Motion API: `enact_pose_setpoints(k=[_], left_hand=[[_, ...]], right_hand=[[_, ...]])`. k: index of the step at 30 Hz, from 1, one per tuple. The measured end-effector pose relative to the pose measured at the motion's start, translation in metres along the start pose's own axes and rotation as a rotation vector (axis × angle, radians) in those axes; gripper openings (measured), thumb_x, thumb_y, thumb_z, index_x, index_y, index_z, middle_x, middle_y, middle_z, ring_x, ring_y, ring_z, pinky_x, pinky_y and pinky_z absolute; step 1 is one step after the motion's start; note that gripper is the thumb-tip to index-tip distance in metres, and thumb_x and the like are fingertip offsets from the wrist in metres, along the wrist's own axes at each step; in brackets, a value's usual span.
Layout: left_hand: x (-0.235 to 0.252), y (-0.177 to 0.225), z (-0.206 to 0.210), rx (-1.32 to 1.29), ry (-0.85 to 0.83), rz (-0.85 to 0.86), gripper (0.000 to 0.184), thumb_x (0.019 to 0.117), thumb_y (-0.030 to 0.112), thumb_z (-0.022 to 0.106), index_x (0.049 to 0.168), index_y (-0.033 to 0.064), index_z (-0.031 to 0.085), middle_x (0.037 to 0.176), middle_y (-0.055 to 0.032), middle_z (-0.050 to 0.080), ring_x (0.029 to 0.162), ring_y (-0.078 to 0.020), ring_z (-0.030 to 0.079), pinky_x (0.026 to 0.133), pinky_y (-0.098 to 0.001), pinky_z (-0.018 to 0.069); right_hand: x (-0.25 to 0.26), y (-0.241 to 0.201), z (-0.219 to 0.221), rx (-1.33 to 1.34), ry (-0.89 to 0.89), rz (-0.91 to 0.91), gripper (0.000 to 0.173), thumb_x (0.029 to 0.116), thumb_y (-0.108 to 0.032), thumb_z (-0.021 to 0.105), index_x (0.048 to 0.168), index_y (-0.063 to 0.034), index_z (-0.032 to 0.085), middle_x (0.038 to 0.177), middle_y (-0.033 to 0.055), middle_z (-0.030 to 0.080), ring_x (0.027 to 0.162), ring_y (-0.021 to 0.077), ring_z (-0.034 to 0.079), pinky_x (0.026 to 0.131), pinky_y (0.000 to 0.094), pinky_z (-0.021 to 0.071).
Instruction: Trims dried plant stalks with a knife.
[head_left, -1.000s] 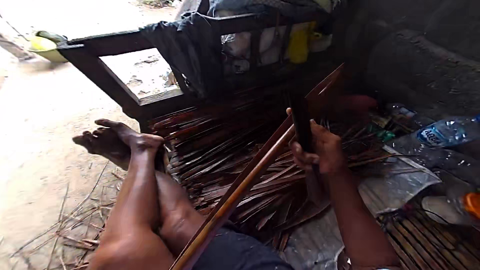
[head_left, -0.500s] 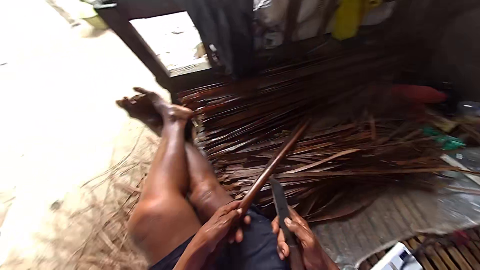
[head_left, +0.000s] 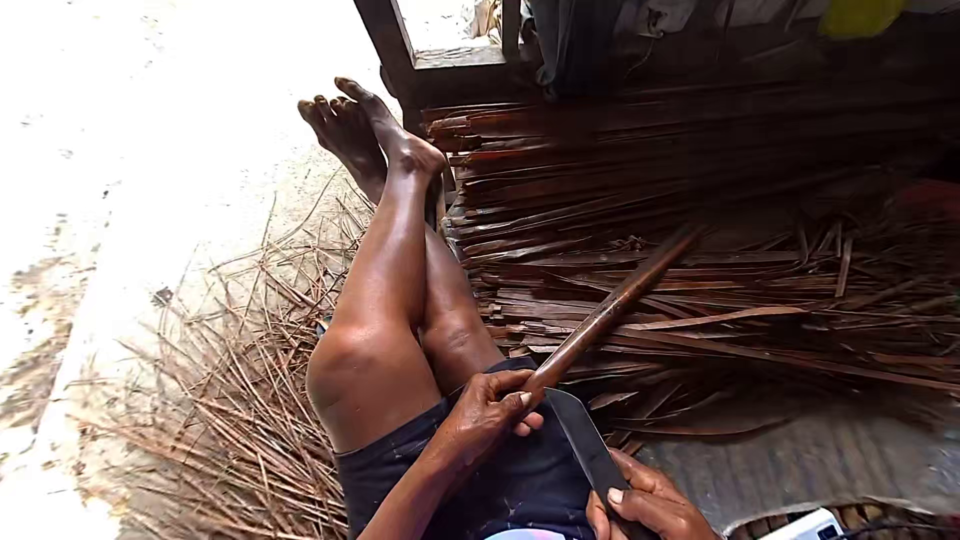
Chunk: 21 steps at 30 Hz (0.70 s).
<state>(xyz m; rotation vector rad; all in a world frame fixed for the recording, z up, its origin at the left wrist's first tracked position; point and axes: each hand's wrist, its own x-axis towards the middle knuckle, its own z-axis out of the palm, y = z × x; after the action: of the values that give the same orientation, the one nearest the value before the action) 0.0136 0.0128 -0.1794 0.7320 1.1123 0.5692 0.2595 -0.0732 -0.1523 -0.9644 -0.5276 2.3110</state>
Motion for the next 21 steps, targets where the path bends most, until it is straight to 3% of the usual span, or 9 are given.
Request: enact_pose_setpoints(k=[14,21], left_hand=[[-0.001,-0.003,0.000,0.126,-0.005,0.030,0.031,0.0997,-0.001,0.053,0.129,-0.0028,0.064,0.096,-0.0065,0.074,0.070,-0.0107,0.071,0.064,-0.0238,0.0612],[-0.002,-0.015,0.002,0.354,-0.005,0.208,0.035,0.0989,0.003,0.055,0.132,0.0019,0.066,0.104,-0.0043,0.073,0.071,-0.0073,0.070,0.063,-0.0212,0.0610]], right_hand=[[0.004,-0.002,0.000,0.036,0.024,0.048,0.034,0.0939,-0.004,0.029,0.120,-0.0091,0.050,0.081,0.0010,0.068,0.047,0.0044,0.057,0.043,0.0183,0.0500],[0.007,-0.002,0.000,0.084,0.033,0.071,0.038,0.0940,-0.004,0.029,0.126,-0.0059,0.048,0.081,0.0025,0.068,0.046,0.0049,0.057,0.041,0.0178,0.0487]])
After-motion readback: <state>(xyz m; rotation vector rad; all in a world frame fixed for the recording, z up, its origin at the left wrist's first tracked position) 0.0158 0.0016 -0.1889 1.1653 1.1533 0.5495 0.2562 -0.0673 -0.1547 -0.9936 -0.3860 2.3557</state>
